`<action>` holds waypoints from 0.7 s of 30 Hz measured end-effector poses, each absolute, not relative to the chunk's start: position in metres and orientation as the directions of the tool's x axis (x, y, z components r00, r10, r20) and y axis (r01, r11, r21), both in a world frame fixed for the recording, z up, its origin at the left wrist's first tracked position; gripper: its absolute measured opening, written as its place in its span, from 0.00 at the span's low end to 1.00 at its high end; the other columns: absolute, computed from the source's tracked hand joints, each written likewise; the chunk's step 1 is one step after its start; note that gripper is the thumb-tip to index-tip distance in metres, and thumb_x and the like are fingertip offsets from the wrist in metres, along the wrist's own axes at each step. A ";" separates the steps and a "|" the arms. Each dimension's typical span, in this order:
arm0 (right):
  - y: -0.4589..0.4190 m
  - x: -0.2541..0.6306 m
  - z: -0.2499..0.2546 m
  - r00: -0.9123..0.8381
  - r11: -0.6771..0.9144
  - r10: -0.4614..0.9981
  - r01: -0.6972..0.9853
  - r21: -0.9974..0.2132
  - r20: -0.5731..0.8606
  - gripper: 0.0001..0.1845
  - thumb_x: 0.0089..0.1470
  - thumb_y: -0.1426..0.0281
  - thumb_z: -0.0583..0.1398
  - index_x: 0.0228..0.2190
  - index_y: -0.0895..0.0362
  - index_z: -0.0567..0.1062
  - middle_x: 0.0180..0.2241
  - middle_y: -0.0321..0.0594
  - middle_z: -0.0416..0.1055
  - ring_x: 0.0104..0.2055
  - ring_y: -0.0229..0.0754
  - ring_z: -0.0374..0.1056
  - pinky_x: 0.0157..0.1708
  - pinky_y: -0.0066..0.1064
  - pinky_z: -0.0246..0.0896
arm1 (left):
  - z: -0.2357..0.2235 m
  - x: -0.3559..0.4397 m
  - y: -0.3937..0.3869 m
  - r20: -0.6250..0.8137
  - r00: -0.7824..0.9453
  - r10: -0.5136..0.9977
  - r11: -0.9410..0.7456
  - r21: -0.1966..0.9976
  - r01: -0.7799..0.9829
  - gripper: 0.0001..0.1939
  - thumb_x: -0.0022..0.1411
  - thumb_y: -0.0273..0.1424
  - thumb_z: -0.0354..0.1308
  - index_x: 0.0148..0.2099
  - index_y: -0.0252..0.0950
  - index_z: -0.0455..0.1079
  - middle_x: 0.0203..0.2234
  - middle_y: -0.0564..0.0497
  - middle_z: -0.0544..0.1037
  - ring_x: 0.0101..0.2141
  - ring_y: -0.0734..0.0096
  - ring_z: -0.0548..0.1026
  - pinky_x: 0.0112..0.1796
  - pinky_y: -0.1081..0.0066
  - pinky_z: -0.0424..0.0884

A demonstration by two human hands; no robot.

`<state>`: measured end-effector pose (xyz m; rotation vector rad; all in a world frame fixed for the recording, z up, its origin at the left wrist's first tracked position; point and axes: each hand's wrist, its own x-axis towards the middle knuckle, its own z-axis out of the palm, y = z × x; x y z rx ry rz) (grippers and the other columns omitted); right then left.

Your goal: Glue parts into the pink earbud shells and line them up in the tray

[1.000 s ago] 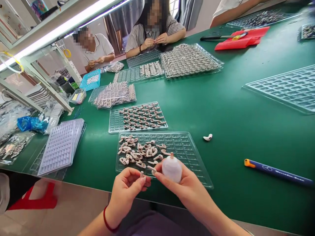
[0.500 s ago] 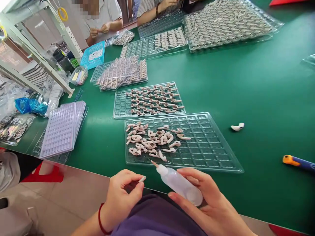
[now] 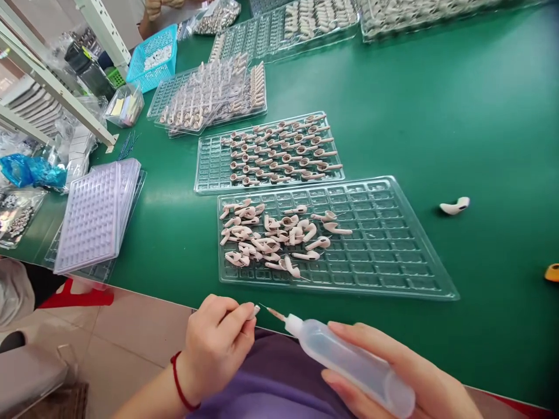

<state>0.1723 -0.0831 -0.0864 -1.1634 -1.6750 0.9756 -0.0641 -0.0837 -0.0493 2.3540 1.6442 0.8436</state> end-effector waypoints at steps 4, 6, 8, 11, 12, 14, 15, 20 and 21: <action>-0.077 0.157 -0.065 -0.018 -0.189 0.981 0.178 -0.966 -0.195 0.24 0.43 0.54 0.70 0.42 0.47 0.76 0.35 0.37 0.78 0.30 0.42 0.75 0.27 0.24 0.72 | -0.038 -0.056 -0.086 0.235 0.214 0.948 -0.317 0.681 0.660 0.10 0.60 0.21 0.59 0.43 0.36 0.75 0.29 0.49 0.75 0.29 0.73 0.73 0.30 0.74 0.72; -0.074 0.148 -0.053 -0.038 -0.321 0.945 0.058 -0.945 -0.323 0.23 0.40 0.51 0.70 0.34 0.50 0.75 0.33 0.37 0.76 0.29 0.40 0.74 0.27 0.23 0.71 | -0.033 -0.051 -0.087 0.159 0.231 0.960 -0.266 0.778 0.569 0.10 0.59 0.22 0.59 0.43 0.36 0.76 0.29 0.50 0.74 0.29 0.73 0.73 0.30 0.75 0.72; -0.072 0.143 -0.045 -0.087 -0.363 0.929 -0.027 -0.931 -0.359 0.24 0.37 0.50 0.71 0.30 0.52 0.73 0.34 0.37 0.74 0.30 0.40 0.73 0.27 0.23 0.71 | -0.028 -0.048 -0.088 0.113 0.237 0.965 -0.224 0.823 0.522 0.10 0.58 0.22 0.60 0.42 0.36 0.77 0.30 0.50 0.74 0.29 0.74 0.73 0.30 0.76 0.72; -0.074 0.141 -0.041 -0.101 -0.418 0.907 -0.091 -0.904 -0.409 0.27 0.35 0.48 0.72 0.32 0.51 0.74 0.35 0.37 0.73 0.29 0.38 0.71 0.26 0.23 0.69 | -0.024 -0.045 -0.089 0.096 0.223 0.970 -0.201 0.834 0.515 0.10 0.57 0.22 0.61 0.41 0.35 0.77 0.29 0.49 0.74 0.27 0.75 0.72 0.29 0.77 0.71; -0.076 0.141 -0.040 -0.089 -0.433 0.901 -0.105 -0.895 -0.425 0.27 0.35 0.49 0.72 0.33 0.50 0.74 0.34 0.37 0.73 0.29 0.37 0.70 0.26 0.22 0.69 | -0.023 -0.044 -0.089 0.100 0.220 0.970 -0.203 0.831 0.518 0.09 0.56 0.22 0.61 0.41 0.35 0.77 0.29 0.49 0.74 0.27 0.75 0.72 0.28 0.77 0.71; -0.078 0.141 -0.038 -0.071 -0.437 0.899 -0.125 -0.891 -0.432 0.24 0.36 0.52 0.72 0.32 0.50 0.74 0.32 0.36 0.73 0.30 0.38 0.70 0.28 0.23 0.68 | -0.022 -0.044 -0.088 0.126 0.217 0.968 -0.224 0.824 0.520 0.08 0.56 0.23 0.62 0.40 0.34 0.77 0.28 0.50 0.74 0.27 0.75 0.71 0.28 0.77 0.70; -0.079 0.141 -0.037 -0.069 -0.430 0.903 -0.132 -0.893 -0.425 0.21 0.38 0.53 0.72 0.31 0.50 0.73 0.31 0.36 0.72 0.30 0.38 0.69 0.28 0.23 0.68 | -0.021 -0.043 -0.088 0.141 0.220 0.965 -0.238 0.820 0.520 0.07 0.56 0.23 0.62 0.39 0.34 0.77 0.28 0.50 0.74 0.27 0.75 0.72 0.28 0.77 0.70; -0.081 0.138 -0.036 -0.171 -0.411 0.909 -0.209 -0.888 -0.380 0.16 0.45 0.60 0.70 0.30 0.51 0.70 0.29 0.33 0.70 0.28 0.36 0.66 0.26 0.24 0.65 | -0.017 -0.041 -0.088 0.186 0.259 0.948 -0.299 0.802 0.518 0.06 0.59 0.25 0.63 0.40 0.35 0.77 0.28 0.49 0.75 0.28 0.74 0.73 0.31 0.76 0.71; -0.082 0.138 -0.037 -0.202 -0.410 0.907 -0.222 -0.885 -0.370 0.15 0.46 0.61 0.69 0.30 0.51 0.70 0.29 0.33 0.69 0.28 0.35 0.65 0.26 0.24 0.65 | -0.015 -0.041 -0.089 0.187 0.270 0.945 -0.306 0.800 0.516 0.06 0.59 0.25 0.62 0.40 0.35 0.77 0.29 0.49 0.75 0.29 0.74 0.73 0.31 0.76 0.71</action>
